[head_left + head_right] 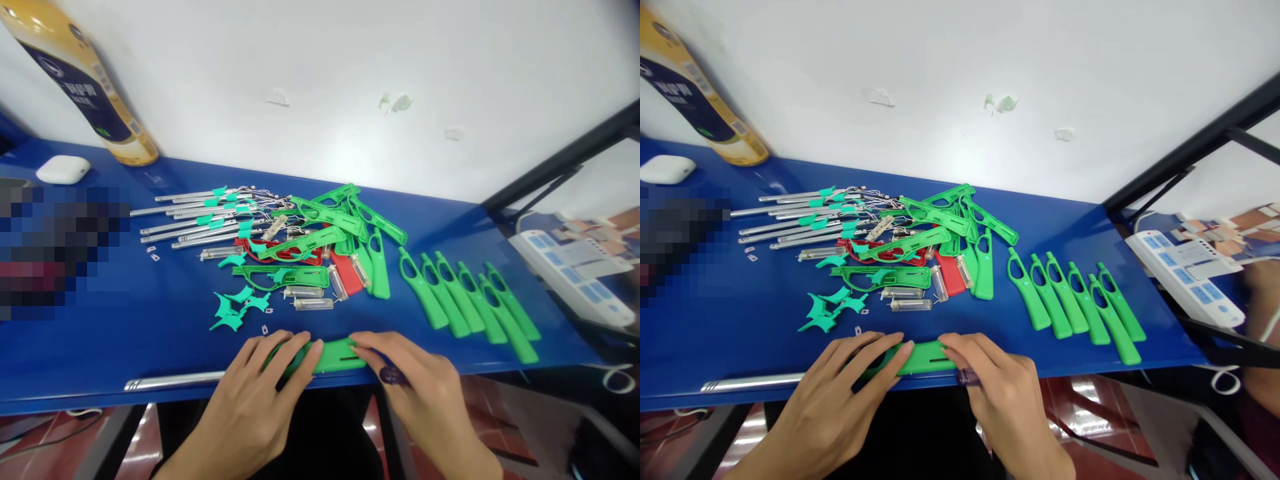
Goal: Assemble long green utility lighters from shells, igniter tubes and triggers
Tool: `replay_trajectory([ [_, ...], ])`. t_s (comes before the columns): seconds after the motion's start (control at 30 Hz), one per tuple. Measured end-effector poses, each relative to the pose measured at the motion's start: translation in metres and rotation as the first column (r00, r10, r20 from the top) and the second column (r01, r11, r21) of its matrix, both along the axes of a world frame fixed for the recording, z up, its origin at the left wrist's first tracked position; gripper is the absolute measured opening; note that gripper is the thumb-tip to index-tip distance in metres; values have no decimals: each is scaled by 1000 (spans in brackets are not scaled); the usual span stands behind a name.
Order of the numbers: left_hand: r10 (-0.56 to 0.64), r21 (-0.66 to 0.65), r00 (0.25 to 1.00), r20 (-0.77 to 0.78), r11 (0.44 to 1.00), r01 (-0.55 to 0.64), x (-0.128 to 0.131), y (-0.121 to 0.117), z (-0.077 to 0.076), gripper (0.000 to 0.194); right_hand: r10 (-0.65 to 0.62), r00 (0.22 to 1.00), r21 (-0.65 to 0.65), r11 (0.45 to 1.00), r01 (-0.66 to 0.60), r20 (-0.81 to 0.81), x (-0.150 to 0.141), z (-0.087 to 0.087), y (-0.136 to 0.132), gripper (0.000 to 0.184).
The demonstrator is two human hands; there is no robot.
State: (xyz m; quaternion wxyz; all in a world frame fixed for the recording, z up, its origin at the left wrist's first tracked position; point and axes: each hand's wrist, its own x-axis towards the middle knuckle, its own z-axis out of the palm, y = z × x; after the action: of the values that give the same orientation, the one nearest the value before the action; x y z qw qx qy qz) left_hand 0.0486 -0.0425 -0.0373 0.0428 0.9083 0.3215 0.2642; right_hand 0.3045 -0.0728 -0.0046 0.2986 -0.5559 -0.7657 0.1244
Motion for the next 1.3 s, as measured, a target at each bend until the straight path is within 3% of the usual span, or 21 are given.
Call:
replay_trajectory([
  [0.13,6,12,1000,5,1000,-6,-1,0,-1,52,6,1000,69,998,-8,30,2,-3,-2,42],
  [0.27,2,21,1000,6,1000,-2,-1,1,0,51,-5,1000,34,999,4,24,3,-2,-2,39],
  [0.4,-2,18,1000,5,1000,2,-1,2,0,51,-95,995,52,994,97,-38,5,14,-4,16],
  [0.43,-5,17,1000,7,1000,5,-1,2,0,51,-129,986,42,990,134,-104,7,20,-5,8],
  [0.47,-7,13,1000,6,1000,7,-1,2,0,51,-149,968,15,988,156,-202,10,27,-6,11],
  [0.53,-12,6,1000,0,1000,12,-1,2,0,52,-149,898,-51,989,140,-414,14,40,-7,41],
  [0.6,-13,1,1000,-5,1000,13,0,3,0,51,-104,790,-111,993,45,-604,16,50,-5,59],
  [0.67,-16,3,1000,-5,1000,16,0,4,0,51,-78,634,-155,986,-67,-769,12,55,1,60],
  [0.77,-19,13,1000,14,1000,19,0,4,1,50,-92,313,-150,975,-166,-945,-1,54,13,50],
  [0.83,-11,20,1000,21,1000,10,-1,4,1,49,-88,226,-132,974,-186,-970,-10,51,19,48],
  [0.93,-3,21,1000,10,1000,3,-1,4,0,49,-104,206,-147,968,-204,-973,-15,44,22,48],
  [1.1,-5,23,1000,16,1000,5,0,4,0,49,-96,244,-146,970,-193,-965,-13,35,17,46],
  [1.3,4,22,1000,11,1000,-4,1,6,1,47,-99,252,-151,969,-196,-963,-13,41,21,52],
])
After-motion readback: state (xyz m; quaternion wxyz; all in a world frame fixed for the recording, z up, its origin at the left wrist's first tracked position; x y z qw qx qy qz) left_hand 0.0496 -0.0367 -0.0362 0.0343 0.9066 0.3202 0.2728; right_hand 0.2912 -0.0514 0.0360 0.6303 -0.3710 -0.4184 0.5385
